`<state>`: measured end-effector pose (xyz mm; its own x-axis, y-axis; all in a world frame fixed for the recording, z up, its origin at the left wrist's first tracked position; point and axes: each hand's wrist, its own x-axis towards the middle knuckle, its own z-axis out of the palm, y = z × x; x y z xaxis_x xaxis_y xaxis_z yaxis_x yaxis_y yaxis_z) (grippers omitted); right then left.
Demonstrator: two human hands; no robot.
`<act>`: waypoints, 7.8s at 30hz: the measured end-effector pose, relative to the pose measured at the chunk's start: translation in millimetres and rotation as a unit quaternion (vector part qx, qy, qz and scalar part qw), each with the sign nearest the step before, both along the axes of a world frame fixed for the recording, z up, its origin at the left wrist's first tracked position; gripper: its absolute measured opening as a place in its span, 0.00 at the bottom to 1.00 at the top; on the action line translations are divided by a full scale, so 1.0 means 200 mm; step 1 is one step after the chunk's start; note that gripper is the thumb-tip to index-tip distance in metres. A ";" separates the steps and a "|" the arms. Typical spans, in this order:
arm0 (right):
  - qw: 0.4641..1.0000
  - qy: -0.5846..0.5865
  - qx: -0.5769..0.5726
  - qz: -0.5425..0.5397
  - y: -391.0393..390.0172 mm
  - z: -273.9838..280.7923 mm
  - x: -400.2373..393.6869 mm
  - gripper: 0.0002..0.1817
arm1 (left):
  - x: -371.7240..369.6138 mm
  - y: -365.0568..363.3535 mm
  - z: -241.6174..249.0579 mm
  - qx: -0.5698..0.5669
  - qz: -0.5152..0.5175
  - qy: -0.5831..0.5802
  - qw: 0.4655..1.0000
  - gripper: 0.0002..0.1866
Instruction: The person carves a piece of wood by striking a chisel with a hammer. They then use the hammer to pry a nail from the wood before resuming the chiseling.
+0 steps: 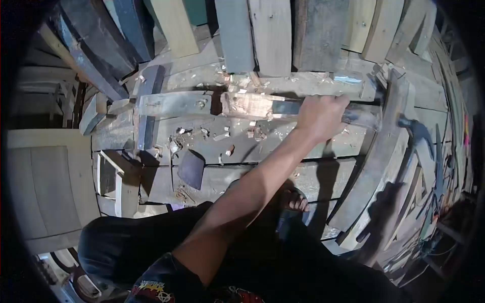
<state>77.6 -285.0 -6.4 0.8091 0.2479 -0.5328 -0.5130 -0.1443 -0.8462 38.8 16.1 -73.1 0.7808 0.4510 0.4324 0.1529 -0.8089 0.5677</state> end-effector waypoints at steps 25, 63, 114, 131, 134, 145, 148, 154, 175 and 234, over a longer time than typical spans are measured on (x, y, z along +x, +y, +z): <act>0.978 -0.060 0.136 -0.145 0.17 0.07 -0.09 0.30 | -0.03 0.03 0.02 -0.009 0.002 0.030 0.999 0.13; 0.997 -0.033 0.062 -0.027 0.13 0.05 -0.11 0.26 | -0.04 0.03 0.11 -0.087 -0.022 -0.044 0.995 0.15; 0.986 0.111 -0.016 0.121 0.18 -0.08 -0.13 0.32 | -0.12 0.12 -0.01 0.013 -0.023 0.150 0.988 0.12; 0.986 -0.048 0.159 -0.016 -0.11 0.28 0.09 0.25 | -0.05 0.08 0.10 -0.104 -0.022 -0.032 0.994 0.10; 0.984 -0.041 0.157 0.076 -0.03 0.26 0.07 0.26 | -0.05 0.07 0.13 -0.108 -0.020 0.001 0.994 0.10; 0.956 -0.177 0.168 -0.165 0.12 0.28 0.03 0.29 | -0.07 0.03 0.09 -0.087 -0.038 0.055 0.994 0.15; 0.973 -0.114 0.074 -0.187 0.17 0.10 -0.06 0.34 | -0.06 0.04 0.08 -0.072 -0.014 -0.011 0.997 0.12; 0.999 -0.010 0.014 -0.041 0.08 0.08 -0.11 0.38 | -0.07 0.04 0.09 -0.060 -0.013 -0.025 0.998 0.15; 0.986 -0.125 0.054 -0.095 0.00 0.17 0.09 0.29 | -0.04 0.02 0.01 -0.045 -0.008 0.034 0.998 0.10; 0.998 0.024 0.025 -0.060 0.02 0.00 0.01 0.28 | 0.08 -0.17 0.23 -0.139 -0.089 -0.042 0.985 0.17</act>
